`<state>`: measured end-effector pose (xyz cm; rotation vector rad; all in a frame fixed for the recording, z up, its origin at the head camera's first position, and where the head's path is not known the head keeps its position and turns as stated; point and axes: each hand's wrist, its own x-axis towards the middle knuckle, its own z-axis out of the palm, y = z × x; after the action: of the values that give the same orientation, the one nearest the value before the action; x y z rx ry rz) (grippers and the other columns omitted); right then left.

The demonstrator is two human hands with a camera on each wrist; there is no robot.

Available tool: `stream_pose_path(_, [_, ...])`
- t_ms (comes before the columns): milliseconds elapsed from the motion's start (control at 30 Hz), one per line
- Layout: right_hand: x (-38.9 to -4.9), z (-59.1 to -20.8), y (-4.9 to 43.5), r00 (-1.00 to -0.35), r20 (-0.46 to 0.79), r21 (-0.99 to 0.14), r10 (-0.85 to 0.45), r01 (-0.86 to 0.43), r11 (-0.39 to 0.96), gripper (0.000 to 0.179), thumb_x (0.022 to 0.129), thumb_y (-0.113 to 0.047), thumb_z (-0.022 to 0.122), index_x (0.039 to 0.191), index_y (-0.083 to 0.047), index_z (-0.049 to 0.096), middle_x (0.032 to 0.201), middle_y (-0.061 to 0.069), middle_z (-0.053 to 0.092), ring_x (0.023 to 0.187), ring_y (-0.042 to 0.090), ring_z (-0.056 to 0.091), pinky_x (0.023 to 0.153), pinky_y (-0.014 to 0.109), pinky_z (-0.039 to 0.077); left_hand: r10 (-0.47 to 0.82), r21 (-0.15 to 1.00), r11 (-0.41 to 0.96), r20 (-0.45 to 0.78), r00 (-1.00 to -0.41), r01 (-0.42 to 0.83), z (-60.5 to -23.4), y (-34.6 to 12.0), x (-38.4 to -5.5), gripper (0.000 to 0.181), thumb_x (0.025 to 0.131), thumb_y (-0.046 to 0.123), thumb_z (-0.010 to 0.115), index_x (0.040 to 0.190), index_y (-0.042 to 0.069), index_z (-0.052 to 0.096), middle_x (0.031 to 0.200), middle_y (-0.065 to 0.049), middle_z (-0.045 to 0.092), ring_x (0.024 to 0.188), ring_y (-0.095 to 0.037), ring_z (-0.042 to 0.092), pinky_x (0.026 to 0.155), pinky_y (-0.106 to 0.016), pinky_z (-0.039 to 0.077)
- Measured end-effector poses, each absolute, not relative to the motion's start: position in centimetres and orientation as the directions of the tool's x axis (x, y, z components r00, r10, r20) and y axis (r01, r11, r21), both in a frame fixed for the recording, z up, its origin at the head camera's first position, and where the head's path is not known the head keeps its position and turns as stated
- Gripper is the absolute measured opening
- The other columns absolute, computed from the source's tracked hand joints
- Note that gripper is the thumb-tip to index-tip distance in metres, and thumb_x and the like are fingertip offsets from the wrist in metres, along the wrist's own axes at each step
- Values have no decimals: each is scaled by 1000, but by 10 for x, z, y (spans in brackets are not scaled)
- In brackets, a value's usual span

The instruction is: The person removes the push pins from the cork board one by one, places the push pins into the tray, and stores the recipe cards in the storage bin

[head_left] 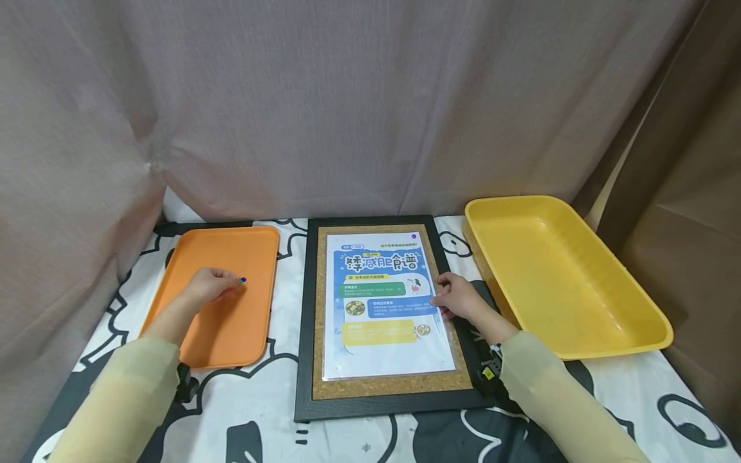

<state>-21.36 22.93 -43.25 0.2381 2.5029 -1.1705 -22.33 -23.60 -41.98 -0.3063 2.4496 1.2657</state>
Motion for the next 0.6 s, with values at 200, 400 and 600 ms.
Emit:
stream_pose_path(200, [-214,-432,229,-917,-400,-703,3,309,640,54,86,-2,61,134,6,37,85,13,55,58,14,58,52,26,53,-38,709,633,-372,-928,-310,-430,-240,-223,29,92,18,54,101,-9,64,65,9,60,64,-6,53,60,-22,44])
stream_pose_path(400, [-213,-433,230,-918,-397,-705,0,305,641,54,86,-3,61,134,6,37,85,13,56,58,14,58,52,26,53,-40,684,676,-339,-940,-276,-437,-239,-222,24,91,15,56,92,-7,65,64,5,58,63,-9,51,58,-22,42])
stream_pose_path(600, [-213,-432,230,-916,-400,-701,-3,304,645,55,86,-4,62,134,6,37,86,13,57,57,13,58,52,26,53,-71,661,683,-363,-929,-311,-437,-238,-223,23,92,17,54,92,-4,64,68,1,57,67,-14,50,60,-23,42])
